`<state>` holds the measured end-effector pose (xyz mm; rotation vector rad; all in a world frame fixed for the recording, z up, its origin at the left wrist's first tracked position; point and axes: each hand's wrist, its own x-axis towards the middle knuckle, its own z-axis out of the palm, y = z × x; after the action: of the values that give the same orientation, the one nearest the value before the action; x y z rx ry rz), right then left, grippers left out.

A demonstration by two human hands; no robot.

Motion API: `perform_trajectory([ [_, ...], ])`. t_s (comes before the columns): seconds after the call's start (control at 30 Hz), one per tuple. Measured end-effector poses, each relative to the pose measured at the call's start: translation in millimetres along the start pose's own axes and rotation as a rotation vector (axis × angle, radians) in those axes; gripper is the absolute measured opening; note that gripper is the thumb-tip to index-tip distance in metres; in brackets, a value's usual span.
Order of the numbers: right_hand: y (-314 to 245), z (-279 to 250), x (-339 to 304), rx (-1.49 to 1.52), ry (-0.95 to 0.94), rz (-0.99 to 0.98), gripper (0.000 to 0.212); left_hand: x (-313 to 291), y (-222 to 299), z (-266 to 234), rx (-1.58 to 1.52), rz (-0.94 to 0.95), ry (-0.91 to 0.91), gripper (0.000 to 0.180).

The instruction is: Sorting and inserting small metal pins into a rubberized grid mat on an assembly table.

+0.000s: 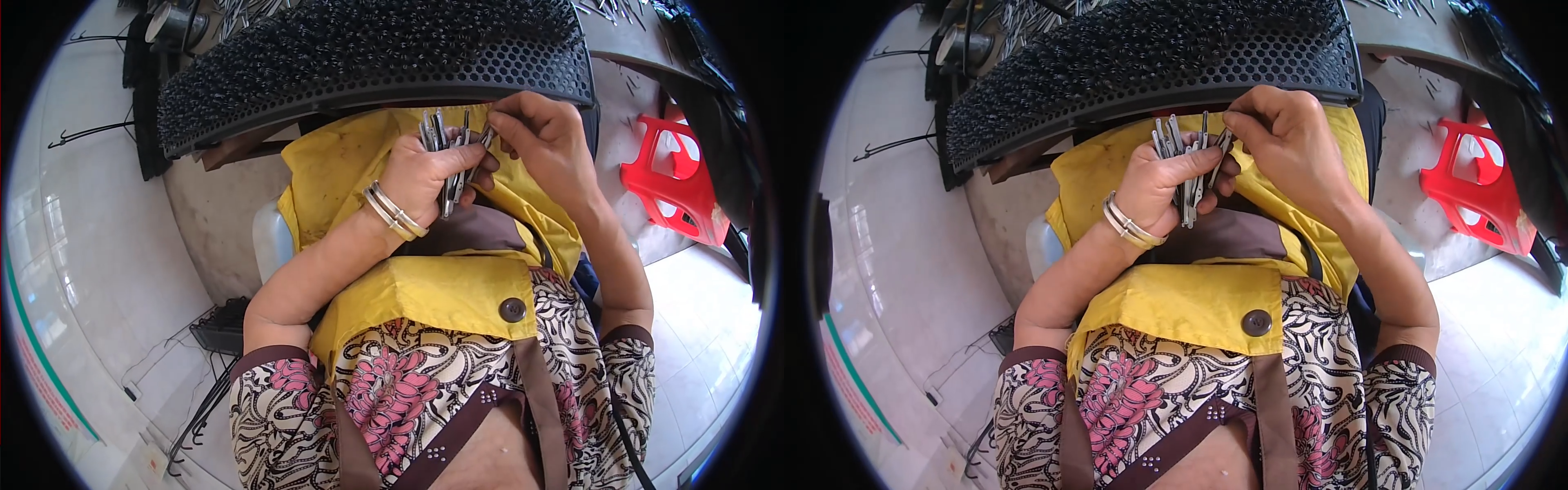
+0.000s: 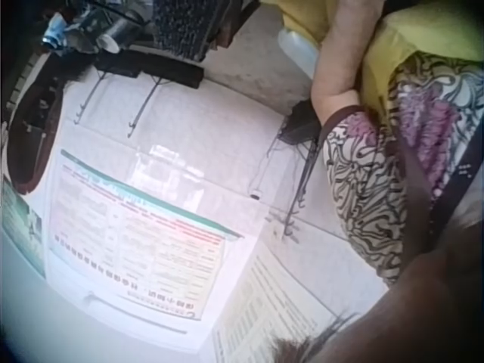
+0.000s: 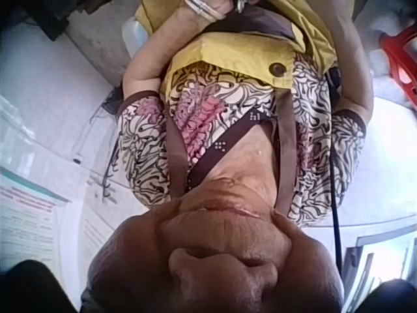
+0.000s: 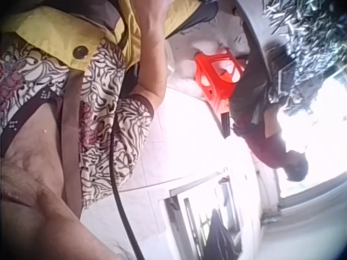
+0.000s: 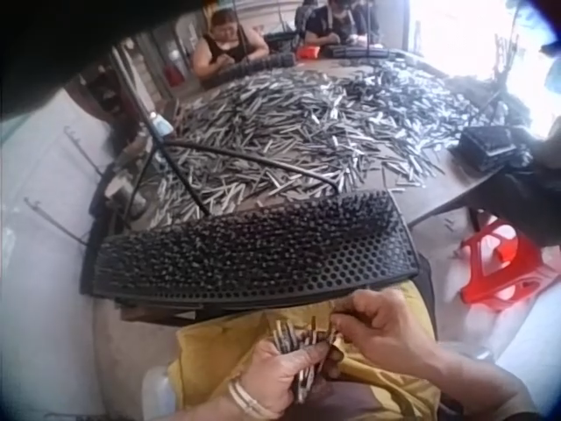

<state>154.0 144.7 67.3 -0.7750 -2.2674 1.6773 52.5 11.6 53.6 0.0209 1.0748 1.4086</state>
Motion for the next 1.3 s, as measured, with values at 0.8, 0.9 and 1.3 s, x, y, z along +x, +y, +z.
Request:
perform_trajectory([
  [0.8, 19, 3, 56, -0.609, 0.406, -0.950, 0.019, 2, -7, -3, -0.152, -0.026, 0.111, 0.014],
  [0.9, 18, 8, 51, -0.789, 0.262, -0.876, 0.029, 3, -5, -1, -0.156, -0.028, 0.155, 0.010],
  [1.3, 9, -18, 7, 0.180, 0.070, 0.064, 0.009, 12, 3, 12, 0.047, -0.006, -0.053, 0.015],
])
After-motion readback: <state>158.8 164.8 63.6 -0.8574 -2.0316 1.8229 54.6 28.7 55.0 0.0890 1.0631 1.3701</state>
